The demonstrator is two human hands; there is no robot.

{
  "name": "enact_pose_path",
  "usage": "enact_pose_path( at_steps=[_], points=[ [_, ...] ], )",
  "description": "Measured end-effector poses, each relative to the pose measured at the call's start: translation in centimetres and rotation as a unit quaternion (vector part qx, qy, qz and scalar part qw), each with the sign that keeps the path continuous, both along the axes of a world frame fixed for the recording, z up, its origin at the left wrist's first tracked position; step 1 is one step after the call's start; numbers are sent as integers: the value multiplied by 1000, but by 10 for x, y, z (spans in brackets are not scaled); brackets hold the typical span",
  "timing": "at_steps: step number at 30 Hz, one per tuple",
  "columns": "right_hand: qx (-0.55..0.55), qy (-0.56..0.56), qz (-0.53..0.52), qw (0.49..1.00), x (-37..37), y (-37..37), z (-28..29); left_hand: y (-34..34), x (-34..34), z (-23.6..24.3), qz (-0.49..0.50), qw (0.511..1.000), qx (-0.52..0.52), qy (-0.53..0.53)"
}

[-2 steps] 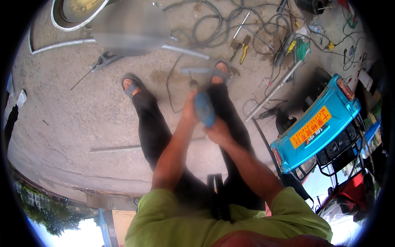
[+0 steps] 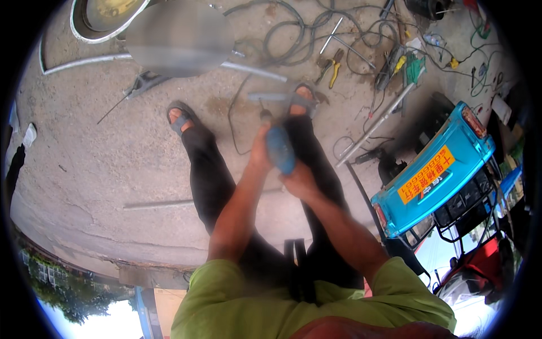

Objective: The person uses a power drill to create holes in metal pipes and then drills into the side of a blue electric tricycle to attach a metal frame.

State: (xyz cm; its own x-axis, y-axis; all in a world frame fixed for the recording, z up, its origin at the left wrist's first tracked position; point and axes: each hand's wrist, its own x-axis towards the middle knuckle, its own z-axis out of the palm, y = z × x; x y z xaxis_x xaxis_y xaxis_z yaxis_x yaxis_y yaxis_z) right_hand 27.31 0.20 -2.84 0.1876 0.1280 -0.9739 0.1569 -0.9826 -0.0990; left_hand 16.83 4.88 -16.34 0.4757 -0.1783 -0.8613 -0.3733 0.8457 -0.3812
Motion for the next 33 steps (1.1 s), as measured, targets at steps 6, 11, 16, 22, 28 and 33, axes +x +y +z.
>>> enact_pose_path(
  at_steps=[6, 11, 16, 22, 28, 33],
  points=[
    [-7, 6, 7, 1000, 2, 1, -2, 4, 2, 0, 4, 1000, -7, -3],
    [14, -4, 17, 1000, 1, -6, -6, 5, 4, 0, -10, 1000, -17, 16],
    [19, -11, 18, 1000, 0, -9, -7, 8, 5, 2, -26, 1000, -6, 14],
    [2, -7, 6, 1000, 2, -2, -6, 12, 5, 2, -7, 1000, -7, -10],
    [-1, -11, 0, 1000, 1, 3, -3, 12, 4, 1, -7, 1000, -7, -17],
    [-12, 5, -4, 1000, 2, 7, -4, 10, 4, -2, -18, 1000, -7, 4]
  ],
)
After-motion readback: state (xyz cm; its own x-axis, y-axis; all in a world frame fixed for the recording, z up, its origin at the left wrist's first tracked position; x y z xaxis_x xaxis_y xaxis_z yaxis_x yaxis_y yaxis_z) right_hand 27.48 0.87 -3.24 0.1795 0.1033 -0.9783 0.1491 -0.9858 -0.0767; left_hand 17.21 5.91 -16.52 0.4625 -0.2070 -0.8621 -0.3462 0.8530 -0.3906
